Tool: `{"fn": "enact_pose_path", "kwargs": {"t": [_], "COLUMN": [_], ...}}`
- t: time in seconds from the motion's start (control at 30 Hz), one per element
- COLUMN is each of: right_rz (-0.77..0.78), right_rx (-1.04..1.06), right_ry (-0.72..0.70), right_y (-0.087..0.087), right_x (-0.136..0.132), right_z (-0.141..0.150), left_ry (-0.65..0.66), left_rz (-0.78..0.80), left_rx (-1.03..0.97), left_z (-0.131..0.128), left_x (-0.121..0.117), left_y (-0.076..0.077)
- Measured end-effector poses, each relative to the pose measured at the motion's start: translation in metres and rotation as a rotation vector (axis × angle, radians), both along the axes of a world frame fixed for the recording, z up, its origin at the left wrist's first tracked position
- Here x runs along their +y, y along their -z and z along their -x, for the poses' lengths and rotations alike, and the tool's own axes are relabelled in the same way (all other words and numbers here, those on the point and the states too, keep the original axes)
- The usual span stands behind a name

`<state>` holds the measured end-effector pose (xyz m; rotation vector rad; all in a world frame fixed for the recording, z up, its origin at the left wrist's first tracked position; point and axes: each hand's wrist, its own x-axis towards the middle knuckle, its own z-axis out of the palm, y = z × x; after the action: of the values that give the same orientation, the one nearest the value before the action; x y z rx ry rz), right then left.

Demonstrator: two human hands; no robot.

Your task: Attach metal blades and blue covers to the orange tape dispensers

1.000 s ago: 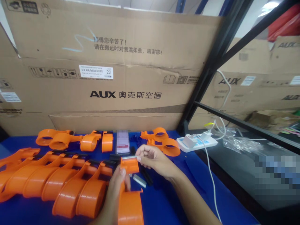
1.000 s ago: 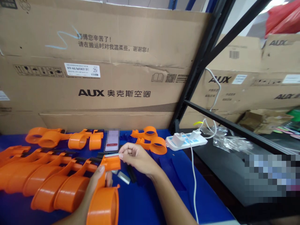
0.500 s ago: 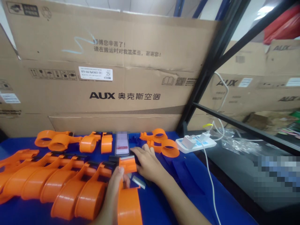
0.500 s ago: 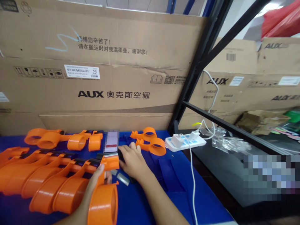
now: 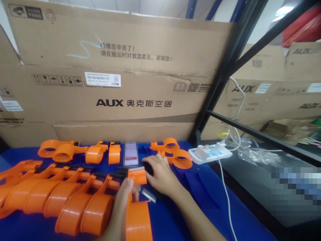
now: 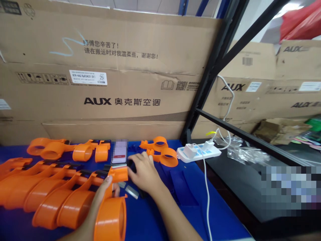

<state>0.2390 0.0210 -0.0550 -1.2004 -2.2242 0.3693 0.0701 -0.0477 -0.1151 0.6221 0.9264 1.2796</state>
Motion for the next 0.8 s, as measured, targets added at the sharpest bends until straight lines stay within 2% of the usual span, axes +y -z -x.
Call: {"fn": "enact_pose_path", "kwargs": {"t": [0.1,0.17,0.23,0.37,0.47,0.6,0.8], "right_rz": [0.071,0.166,0.251,0.293,0.29,0.375,0.391], "right_rx": [0.374,0.62,0.777,0.784,0.782,0.835,0.77], "right_ry": [0.05,-0.011,-0.098,-0.111,-0.104,-0.152,-0.204], "right_y": [-0.006,-0.01,-0.013,-0.013,-0.011,-0.012,-0.01], "right_x": [0.003,0.004,0.003,-0.004,-0.008,-0.009,-0.007], "right_z": [-0.008,-0.011,-0.011,-0.003,0.003,0.004,0.002], "left_ry": [-0.052,-0.114,-0.155,-0.156,-0.125,-0.106,-0.092], "left_rz": [0.01,-0.006,-0.033,-0.075,-0.044,-0.012,0.046], "left_rx": [0.032,0.066,0.098,0.138,0.145,0.151,0.151], "left_z": [-0.006,-0.01,-0.013,-0.012,-0.01,-0.01,-0.011], "left_x": [-0.014,-0.018,-0.017,-0.016,-0.017,-0.02,-0.022], "left_y": [-0.012,-0.017,-0.021,-0.025,-0.029,-0.034,-0.035]}}
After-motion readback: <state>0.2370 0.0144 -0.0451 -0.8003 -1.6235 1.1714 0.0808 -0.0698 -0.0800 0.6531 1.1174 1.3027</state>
